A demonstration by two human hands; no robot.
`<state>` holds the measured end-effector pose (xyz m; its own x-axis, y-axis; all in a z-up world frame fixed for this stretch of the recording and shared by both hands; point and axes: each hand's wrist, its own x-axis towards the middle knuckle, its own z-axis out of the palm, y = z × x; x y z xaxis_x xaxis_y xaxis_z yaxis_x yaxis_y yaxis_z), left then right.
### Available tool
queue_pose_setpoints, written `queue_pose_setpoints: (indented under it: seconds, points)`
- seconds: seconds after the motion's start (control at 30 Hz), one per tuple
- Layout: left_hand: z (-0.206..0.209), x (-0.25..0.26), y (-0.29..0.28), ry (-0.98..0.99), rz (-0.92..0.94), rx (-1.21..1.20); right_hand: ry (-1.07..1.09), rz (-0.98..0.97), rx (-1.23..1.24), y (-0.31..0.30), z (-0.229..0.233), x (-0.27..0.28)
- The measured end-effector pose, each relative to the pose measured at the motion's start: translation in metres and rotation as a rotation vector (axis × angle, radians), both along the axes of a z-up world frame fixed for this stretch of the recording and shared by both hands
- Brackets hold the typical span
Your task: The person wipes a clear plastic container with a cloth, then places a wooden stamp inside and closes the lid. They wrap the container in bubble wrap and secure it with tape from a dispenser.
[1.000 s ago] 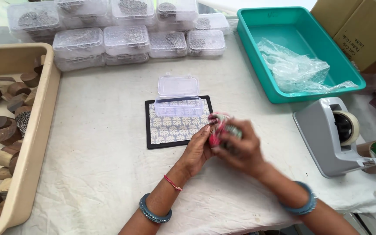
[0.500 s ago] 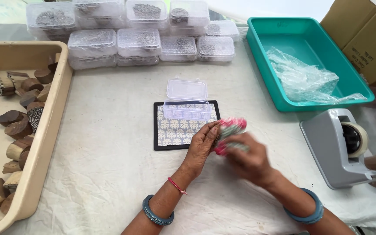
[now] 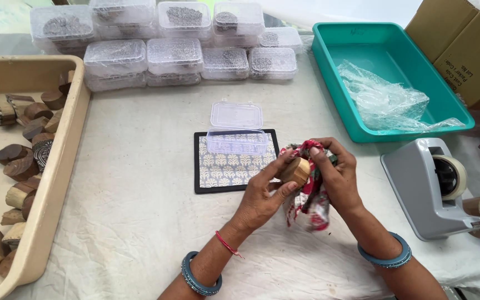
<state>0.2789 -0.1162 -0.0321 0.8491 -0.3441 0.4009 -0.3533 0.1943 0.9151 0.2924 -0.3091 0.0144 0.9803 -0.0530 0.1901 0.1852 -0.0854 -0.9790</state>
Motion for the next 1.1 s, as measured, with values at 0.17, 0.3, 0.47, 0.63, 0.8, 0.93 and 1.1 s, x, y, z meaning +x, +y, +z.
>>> queue_pose_setpoints:
  seconds: [0.17, 0.3, 0.47, 0.63, 0.8, 0.93, 1.1]
  points:
    - [-0.006, 0.002, 0.0, 0.422, -0.241, -0.351, -0.277, -0.024, -0.127, 0.012, -0.008, -0.002]
    - [-0.01, 0.0, -0.006, 0.324, -0.031, -0.14, -0.61, -0.018, -0.509, 0.032, -0.006, -0.009]
    - [-0.003, 0.0, -0.001, 0.54, -0.091, -0.332, -0.394, -0.039, -0.652, 0.0, 0.01, -0.003]
    - [0.001, 0.004, 0.007, 0.475, 0.014, -0.271, -0.272, -0.151, -0.691, -0.013, 0.01, -0.002]
    - [-0.011, 0.001, 0.0, 0.397, 0.004, -0.368, -0.557, 0.185, -0.576, 0.031, 0.022, -0.017]
    - [-0.003, 0.008, 0.008, 0.459, -0.035, -0.359, -0.428, 0.131, -0.574, 0.016, -0.007, -0.016]
    - [0.009, 0.005, 0.012, 0.484, -0.004, -0.348, -0.726, -0.073, -0.677, 0.006, -0.026, -0.025]
